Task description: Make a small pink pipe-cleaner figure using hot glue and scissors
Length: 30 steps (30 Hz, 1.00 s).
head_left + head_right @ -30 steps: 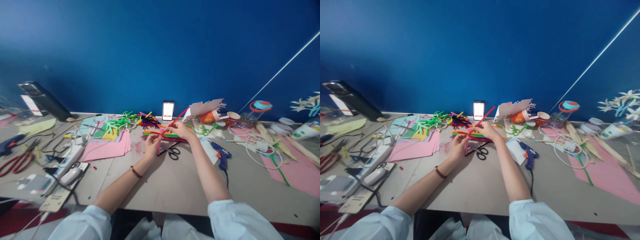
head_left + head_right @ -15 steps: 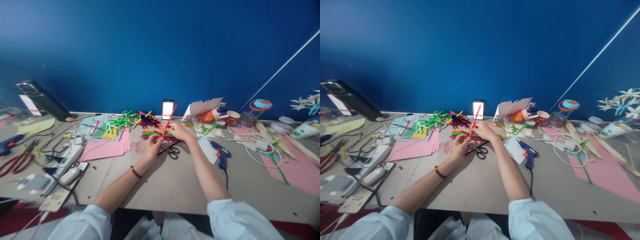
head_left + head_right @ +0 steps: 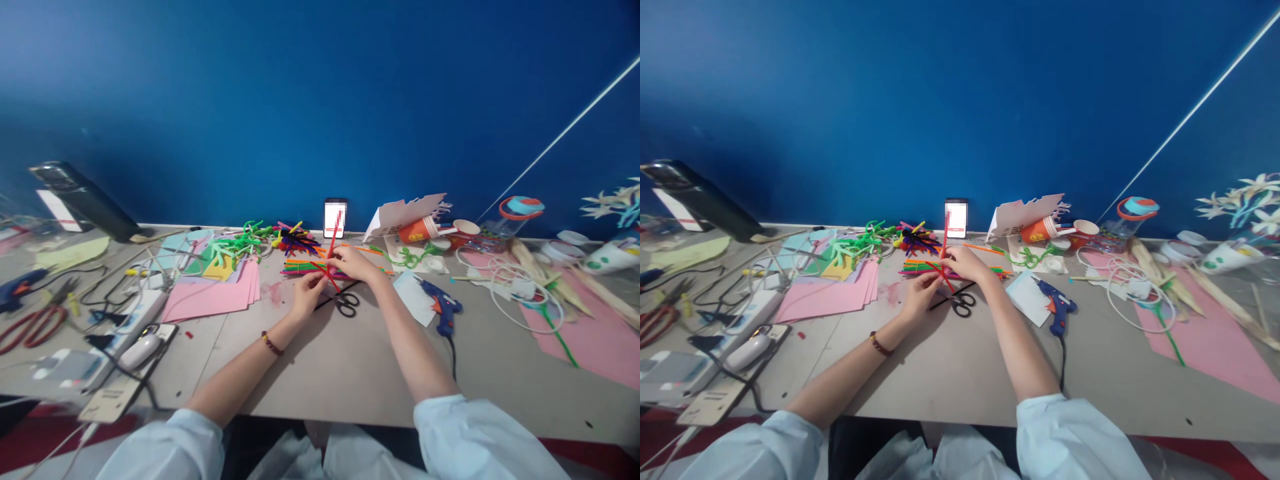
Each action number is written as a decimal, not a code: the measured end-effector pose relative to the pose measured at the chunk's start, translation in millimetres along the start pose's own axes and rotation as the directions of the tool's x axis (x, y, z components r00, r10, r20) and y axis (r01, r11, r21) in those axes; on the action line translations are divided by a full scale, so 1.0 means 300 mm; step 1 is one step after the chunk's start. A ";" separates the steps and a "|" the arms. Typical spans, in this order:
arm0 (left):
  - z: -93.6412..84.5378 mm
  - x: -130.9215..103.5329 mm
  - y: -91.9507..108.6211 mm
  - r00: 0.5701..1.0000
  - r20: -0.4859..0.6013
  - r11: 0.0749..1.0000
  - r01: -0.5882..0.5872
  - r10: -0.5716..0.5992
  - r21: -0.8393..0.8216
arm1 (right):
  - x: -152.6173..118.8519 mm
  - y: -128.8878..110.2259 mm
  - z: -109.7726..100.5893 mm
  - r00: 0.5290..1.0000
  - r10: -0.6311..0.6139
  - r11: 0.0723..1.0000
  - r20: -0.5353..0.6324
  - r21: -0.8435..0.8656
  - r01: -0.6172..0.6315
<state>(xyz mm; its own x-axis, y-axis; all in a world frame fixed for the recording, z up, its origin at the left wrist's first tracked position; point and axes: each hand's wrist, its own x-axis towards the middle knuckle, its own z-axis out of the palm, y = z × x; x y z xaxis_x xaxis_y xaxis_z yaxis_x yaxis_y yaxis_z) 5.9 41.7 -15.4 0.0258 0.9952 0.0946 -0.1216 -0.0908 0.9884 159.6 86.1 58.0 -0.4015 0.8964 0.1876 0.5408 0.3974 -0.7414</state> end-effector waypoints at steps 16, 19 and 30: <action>-0.003 -0.011 0.023 0.985 0.072 0.972 -0.166 0.157 0.163 | 0.005 0.029 0.009 0.998 0.065 0.997 -0.023 0.034 -0.064; -0.004 -0.012 0.020 0.985 0.067 0.964 -0.169 0.158 0.204 | 0.001 0.030 0.011 0.995 0.098 0.982 -0.009 0.162 -0.095; -0.001 -0.024 0.049 0.956 0.045 0.911 -0.292 0.292 0.293 | -0.001 0.084 0.021 0.958 0.223 0.719 0.181 0.633 -0.287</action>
<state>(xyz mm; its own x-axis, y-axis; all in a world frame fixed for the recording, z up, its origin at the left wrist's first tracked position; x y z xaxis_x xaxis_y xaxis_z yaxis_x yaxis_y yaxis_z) 3.6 33.2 -1.5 0.0339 0.9228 0.3839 0.1721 -0.3838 0.9073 168.5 94.7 35.3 -0.3981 0.9116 -0.1023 0.0367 -0.0955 -0.9947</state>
